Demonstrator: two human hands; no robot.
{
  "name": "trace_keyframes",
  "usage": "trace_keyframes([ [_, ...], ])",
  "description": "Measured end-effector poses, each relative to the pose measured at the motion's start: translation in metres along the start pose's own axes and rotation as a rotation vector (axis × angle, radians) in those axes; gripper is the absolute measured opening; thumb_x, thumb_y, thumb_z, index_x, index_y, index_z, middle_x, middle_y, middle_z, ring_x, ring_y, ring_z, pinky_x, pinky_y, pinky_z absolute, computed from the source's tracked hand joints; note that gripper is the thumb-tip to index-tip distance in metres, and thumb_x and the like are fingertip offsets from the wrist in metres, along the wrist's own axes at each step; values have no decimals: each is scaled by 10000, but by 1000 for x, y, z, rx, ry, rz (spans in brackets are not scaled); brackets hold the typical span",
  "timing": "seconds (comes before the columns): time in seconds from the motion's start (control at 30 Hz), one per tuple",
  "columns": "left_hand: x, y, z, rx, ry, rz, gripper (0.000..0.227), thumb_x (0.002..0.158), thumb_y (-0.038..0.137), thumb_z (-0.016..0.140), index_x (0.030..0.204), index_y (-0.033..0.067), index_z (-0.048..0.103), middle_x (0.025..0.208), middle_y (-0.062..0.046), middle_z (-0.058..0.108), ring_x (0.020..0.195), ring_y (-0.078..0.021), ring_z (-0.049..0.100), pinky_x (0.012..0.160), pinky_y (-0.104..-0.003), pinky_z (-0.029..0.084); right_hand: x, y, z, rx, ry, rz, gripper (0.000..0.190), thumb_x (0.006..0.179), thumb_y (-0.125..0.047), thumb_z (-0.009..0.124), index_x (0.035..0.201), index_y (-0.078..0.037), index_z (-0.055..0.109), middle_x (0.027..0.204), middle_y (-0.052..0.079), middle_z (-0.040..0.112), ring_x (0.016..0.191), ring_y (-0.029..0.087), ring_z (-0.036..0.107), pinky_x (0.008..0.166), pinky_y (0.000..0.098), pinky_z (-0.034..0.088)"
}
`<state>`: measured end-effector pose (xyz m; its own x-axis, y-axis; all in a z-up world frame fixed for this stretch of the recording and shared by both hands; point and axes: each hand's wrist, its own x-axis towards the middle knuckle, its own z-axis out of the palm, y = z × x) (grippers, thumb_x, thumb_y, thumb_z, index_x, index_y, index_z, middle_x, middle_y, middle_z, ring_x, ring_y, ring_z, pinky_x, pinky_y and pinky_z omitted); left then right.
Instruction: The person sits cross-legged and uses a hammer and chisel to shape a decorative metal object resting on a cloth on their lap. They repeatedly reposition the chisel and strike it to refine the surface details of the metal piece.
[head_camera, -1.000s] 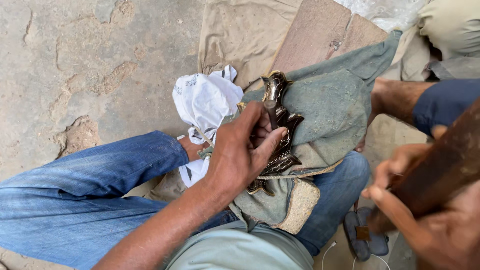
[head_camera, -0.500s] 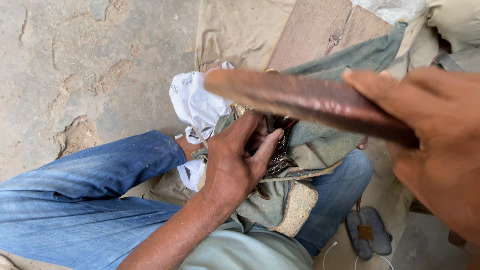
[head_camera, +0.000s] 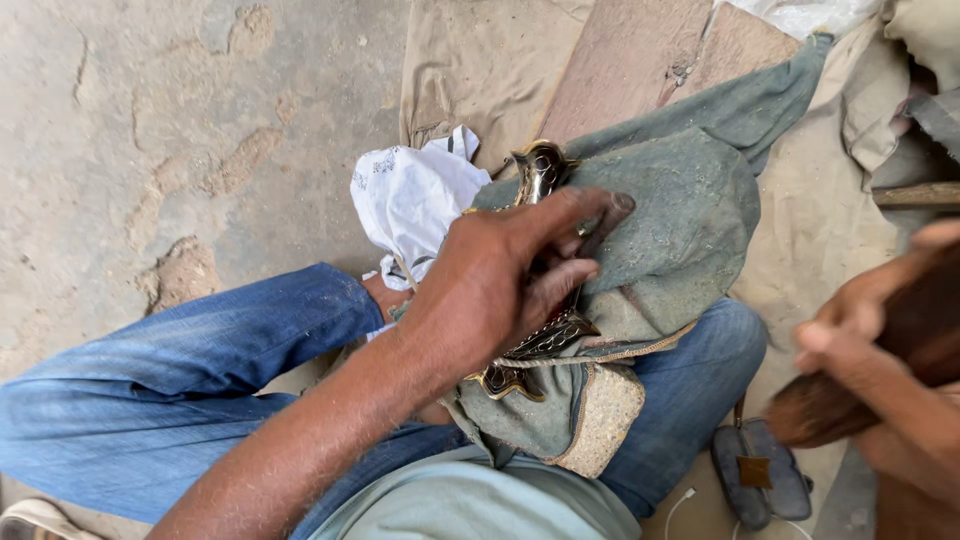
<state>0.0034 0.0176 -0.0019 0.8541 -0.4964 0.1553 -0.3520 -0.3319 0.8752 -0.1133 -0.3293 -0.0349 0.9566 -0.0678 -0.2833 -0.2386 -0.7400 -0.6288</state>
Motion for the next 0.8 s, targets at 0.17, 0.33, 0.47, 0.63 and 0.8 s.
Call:
trace_keyframes([
  [0.17, 18, 4, -17, 106, 80, 66, 372, 949, 65, 734, 1298, 78, 606, 1159, -165, 718, 908, -247, 750, 768, -345, 628, -22, -30, 69, 780, 126, 10, 527, 843, 82, 792, 1284, 48, 505, 972, 163, 676, 833, 260, 670, 724, 376, 586],
  [0.33, 42, -12, -17, 414, 9, 37, 446, 867, -3, 728, 1294, 59, 617, 1151, -188, 736, 743, -266, 734, 689, -397, 638, -13, -74, 117, 1219, -47, 28, 568, 756, 137, 683, 1297, 53, 529, 1237, 201, 685, 1123, 297, 675, 820, 394, 622],
  [0.47, 60, -35, -7, 585, -77, -143, 428, 873, -8, 693, 1285, 86, 621, 961, -172, 757, 699, -314, 717, 675, -457, 611, -16, -95, 134, 1206, -1, -87, 579, 779, 186, 684, 1322, 67, 524, 1316, 230, 597, 1374, 326, 577, 995, 401, 576],
  [0.63, 70, -49, -1, 304, -17, 69, 364, 884, -13, 678, 1230, 88, 623, 1016, -110, 787, 790, -225, 785, 730, -404, 654, -35, -98, 136, 1217, 62, 7, 530, 789, 154, 656, 1292, 48, 527, 1421, 237, 603, 1297, 306, 603, 896, 416, 602],
  [0.8, 66, -57, -7, 14, -184, -157, 316, 947, 66, 674, 1254, 131, 637, 964, -59, 787, 855, -139, 774, 778, -341, 656, -52, -112, 134, 1161, 58, 54, 507, 780, 116, 651, 1278, 64, 573, 1434, 285, 631, 1143, 306, 672, 874, 430, 644],
])
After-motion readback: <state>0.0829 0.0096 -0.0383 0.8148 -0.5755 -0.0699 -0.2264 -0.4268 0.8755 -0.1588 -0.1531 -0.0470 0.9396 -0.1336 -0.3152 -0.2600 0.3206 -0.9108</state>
